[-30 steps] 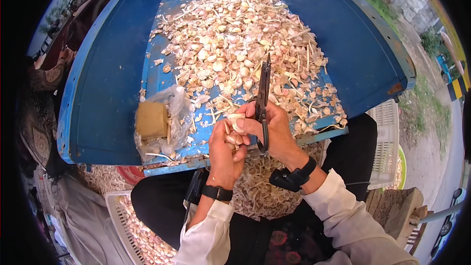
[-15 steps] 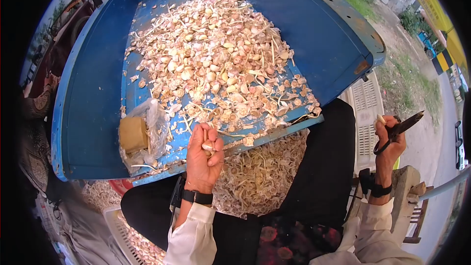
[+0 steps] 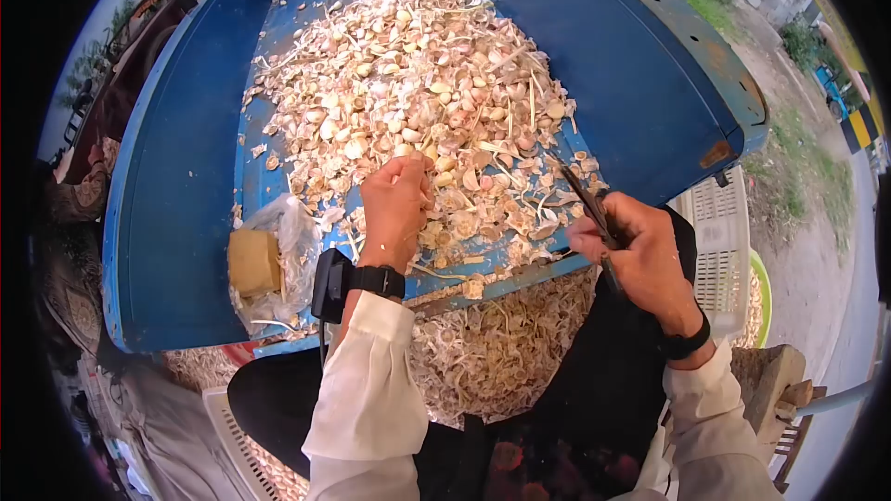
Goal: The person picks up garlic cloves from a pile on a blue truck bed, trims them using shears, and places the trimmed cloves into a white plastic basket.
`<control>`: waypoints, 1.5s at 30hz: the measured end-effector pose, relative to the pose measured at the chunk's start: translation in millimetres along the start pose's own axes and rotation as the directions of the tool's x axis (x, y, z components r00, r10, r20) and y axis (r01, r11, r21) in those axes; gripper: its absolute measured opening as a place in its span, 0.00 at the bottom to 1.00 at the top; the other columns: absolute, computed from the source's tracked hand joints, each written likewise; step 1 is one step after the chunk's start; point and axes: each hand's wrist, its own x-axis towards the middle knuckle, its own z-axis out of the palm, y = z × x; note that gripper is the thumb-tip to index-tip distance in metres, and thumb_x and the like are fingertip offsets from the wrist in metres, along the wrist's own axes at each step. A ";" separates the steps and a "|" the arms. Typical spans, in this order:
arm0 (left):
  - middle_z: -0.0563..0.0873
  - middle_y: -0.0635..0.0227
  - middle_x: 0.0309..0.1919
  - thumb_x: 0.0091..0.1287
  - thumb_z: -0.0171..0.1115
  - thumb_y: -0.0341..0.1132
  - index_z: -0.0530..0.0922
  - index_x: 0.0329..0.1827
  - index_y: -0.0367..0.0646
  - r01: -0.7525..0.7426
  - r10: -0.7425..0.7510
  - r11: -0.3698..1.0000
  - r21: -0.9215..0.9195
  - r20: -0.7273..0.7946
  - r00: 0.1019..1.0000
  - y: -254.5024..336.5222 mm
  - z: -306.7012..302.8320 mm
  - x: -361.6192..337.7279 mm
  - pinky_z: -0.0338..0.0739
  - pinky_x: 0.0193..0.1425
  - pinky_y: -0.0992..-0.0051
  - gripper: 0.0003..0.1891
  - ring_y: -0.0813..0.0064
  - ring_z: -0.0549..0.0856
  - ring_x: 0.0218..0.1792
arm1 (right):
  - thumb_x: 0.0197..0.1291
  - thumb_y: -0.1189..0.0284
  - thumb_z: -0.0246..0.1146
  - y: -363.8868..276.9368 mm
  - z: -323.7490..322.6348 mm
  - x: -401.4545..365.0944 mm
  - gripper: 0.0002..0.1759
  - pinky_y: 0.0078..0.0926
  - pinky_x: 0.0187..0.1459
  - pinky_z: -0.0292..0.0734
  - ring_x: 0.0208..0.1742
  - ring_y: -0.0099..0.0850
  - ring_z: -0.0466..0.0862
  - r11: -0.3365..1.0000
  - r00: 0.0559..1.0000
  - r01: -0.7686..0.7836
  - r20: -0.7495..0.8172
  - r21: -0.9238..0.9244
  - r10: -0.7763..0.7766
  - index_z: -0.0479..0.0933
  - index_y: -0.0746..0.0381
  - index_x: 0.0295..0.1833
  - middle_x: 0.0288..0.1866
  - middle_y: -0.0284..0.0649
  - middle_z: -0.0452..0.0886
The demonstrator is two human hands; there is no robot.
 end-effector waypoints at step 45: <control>0.82 0.63 0.39 0.73 0.57 0.35 0.76 0.61 0.39 -0.021 0.208 0.803 -0.595 0.246 0.947 -46.6 -12.0 -96.9 0.62 0.19 0.85 0.17 0.83 0.73 0.20 | 0.50 0.58 0.75 5.3 59.7 78.3 0.24 0.33 0.25 0.66 0.18 0.36 0.69 0.974 0.938 0.065 0.347 -0.216 0.014 0.74 0.68 0.24 0.16 0.49 0.72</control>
